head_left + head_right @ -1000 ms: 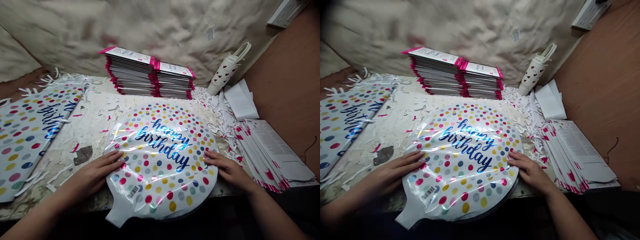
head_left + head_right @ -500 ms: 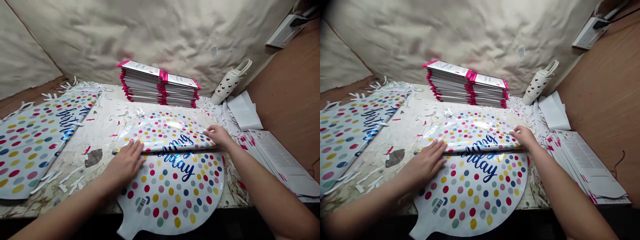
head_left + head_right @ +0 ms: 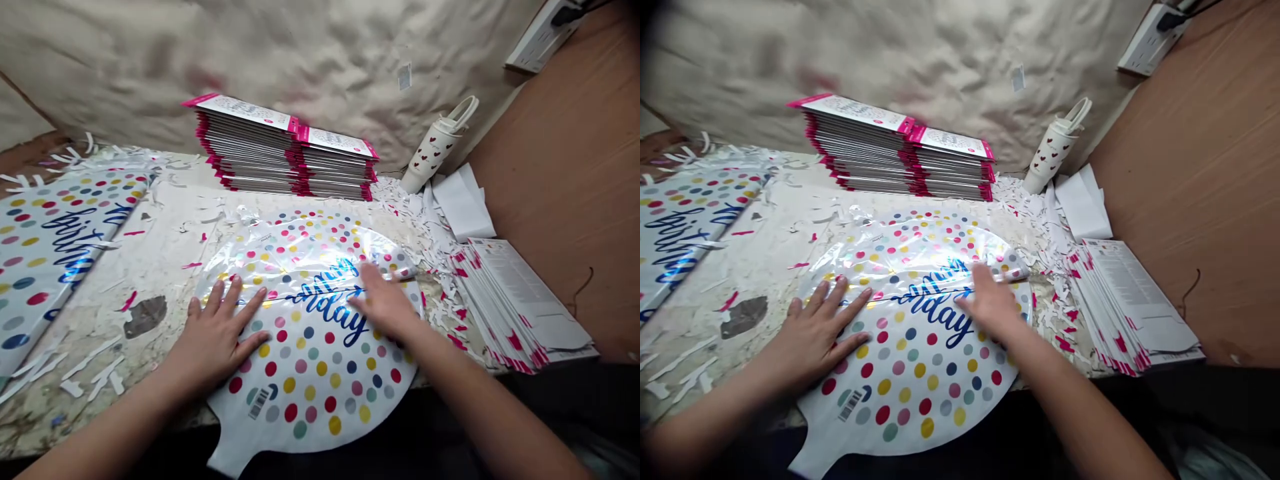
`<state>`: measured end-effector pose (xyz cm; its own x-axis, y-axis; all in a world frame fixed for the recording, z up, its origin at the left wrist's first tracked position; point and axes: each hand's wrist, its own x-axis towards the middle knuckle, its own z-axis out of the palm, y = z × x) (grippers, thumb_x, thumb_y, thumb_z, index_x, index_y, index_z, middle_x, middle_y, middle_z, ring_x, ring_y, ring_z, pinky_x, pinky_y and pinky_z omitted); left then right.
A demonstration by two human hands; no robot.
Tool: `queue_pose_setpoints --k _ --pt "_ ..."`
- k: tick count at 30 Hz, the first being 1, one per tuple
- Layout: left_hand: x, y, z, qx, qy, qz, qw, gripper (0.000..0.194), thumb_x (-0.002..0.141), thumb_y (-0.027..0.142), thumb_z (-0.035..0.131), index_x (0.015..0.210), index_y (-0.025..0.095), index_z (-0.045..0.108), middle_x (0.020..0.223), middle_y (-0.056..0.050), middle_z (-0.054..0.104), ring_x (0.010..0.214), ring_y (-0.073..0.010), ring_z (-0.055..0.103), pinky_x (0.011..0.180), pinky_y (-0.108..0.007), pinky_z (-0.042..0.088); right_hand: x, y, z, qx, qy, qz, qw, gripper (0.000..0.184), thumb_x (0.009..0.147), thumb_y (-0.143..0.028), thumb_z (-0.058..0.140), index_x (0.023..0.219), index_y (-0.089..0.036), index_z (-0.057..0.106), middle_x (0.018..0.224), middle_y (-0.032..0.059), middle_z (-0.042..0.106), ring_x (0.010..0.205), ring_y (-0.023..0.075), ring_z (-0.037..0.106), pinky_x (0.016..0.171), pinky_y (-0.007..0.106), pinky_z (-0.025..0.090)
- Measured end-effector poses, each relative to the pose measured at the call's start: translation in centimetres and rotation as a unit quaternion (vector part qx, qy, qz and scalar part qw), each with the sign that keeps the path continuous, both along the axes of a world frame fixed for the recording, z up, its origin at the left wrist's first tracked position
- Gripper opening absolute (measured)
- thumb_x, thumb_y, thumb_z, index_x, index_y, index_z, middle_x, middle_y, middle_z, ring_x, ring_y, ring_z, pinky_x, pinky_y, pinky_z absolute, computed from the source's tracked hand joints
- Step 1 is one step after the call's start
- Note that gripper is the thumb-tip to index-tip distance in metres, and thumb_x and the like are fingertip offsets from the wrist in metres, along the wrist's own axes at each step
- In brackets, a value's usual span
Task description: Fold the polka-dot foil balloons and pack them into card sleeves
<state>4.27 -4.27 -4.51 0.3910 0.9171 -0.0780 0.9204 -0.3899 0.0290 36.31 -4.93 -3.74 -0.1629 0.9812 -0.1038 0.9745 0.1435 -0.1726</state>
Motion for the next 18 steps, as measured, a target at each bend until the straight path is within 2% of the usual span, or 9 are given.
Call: queue_pose_setpoints --k 1,2,4,6,8,10,13,15,18 --pt "0.4 0.0 0.3 -0.006 -0.001 0.005 1.0 0.064 0.082 0.061 0.035 0.139 0.033 0.024 0.149 -0.014 0.018 0.134 -0.0421 0.011 0.097 -0.064 0.019 2.6 -0.6 0.1 0.011 -0.017 -0.059 0.998 0.074 0.089 -0.054 0.022 0.141 -0.001 0.021 0.143 0.0241 0.026 0.131 0.0391 0.025 0.102 0.064 0.012" --pt "1.0 0.1 0.6 -0.006 -0.003 0.008 1.0 0.065 0.083 0.061 0.034 0.139 0.031 0.026 0.149 -0.014 0.019 0.134 -0.0419 0.01 0.098 -0.063 0.019 4.7 -1.3 0.3 0.035 -0.039 -0.115 0.992 0.072 0.09 -0.051 0.022 0.138 0.002 0.024 0.14 0.0274 0.03 0.13 0.0413 0.025 0.1 0.066 0.013" --pt "3.1 0.1 1.2 0.008 -0.012 -0.004 1.0 0.068 0.084 0.06 0.032 0.141 0.023 0.026 0.149 -0.015 0.016 0.135 -0.0391 0.007 0.102 -0.06 0.017 6.6 -2.7 0.6 0.093 -0.067 -0.133 0.985 0.065 0.09 -0.048 0.025 0.136 -0.004 0.033 0.134 0.0226 0.042 0.127 0.0363 0.032 0.102 0.057 0.02" --pt "6.0 0.1 1.7 0.012 -0.028 -0.035 0.999 0.074 0.084 0.061 0.029 0.142 0.014 0.022 0.149 -0.016 0.013 0.136 -0.0356 0.005 0.106 -0.054 0.016 5.8 -3.7 0.5 0.111 -0.067 -0.078 0.989 0.059 0.089 -0.052 0.03 0.135 -0.017 0.039 0.126 0.0146 0.051 0.121 0.0306 0.042 0.101 0.047 0.03" --pt "8.6 0.1 1.9 -0.02 -0.037 -0.059 0.997 0.081 0.082 0.065 0.029 0.142 0.011 0.021 0.149 -0.017 0.013 0.136 -0.0371 0.007 0.105 -0.054 0.018 3.9 -3.7 0.1 0.095 -0.051 -0.067 0.992 0.062 0.085 -0.059 0.034 0.135 -0.023 0.039 0.122 0.0139 0.054 0.116 0.0322 0.046 0.097 0.048 0.034" --pt "10.3 0.1 1.8 -0.052 -0.036 -0.063 0.996 0.086 0.079 0.069 0.031 0.142 0.011 0.023 0.148 -0.018 0.015 0.134 -0.0413 0.008 0.103 -0.058 0.02 2.7 -2.4 0.1 0.074 -0.011 -0.15 0.986 0.071 0.081 -0.064 0.037 0.137 -0.021 0.036 0.123 0.0178 0.051 0.117 0.037 0.044 0.095 0.053 0.033" --pt "10.9 0.0 1.4 -0.065 -0.043 -0.058 0.995 0.09 0.076 0.071 0.033 0.142 0.01 0.023 0.147 -0.02 0.015 0.133 -0.0443 0.007 0.101 -0.062 0.017 2.0 0.6 1.4 0.049 0.164 -0.255 0.952 0.075 0.083 -0.058 0.039 0.142 -0.015 0.022 0.132 0.0204 0.043 0.123 0.0352 0.039 0.097 0.052 0.035" --pt "10.8 -0.1 1.2 -0.06 -0.058 -0.055 0.995 0.089 0.076 0.071 0.034 0.141 0.011 0.024 0.147 -0.021 0.016 0.133 -0.0457 0.008 0.1 -0.064 0.016 0.2 2.1 3.1 0.104 0.29 -0.229 0.923 0.069 0.088 -0.047 0.035 0.144 -0.017 0.01 0.139 0.0168 0.036 0.129 0.0287 0.033 0.099 0.047 0.036" --pt "10.9 0.0 1.2 -0.032 -0.087 -0.074 0.993 0.079 0.076 0.067 0.043 0.137 0.018 0.035 0.144 -0.02 0.028 0.129 -0.0471 0.02 0.096 -0.067 0.022 -6.7 2.8 5.1 0.154 0.304 -0.01 0.94 0.065 0.09 -0.034 0.034 0.144 -0.024 0.001 0.144 0.0093 0.029 0.137 0.0238 0.015 0.105 0.051 0.025"
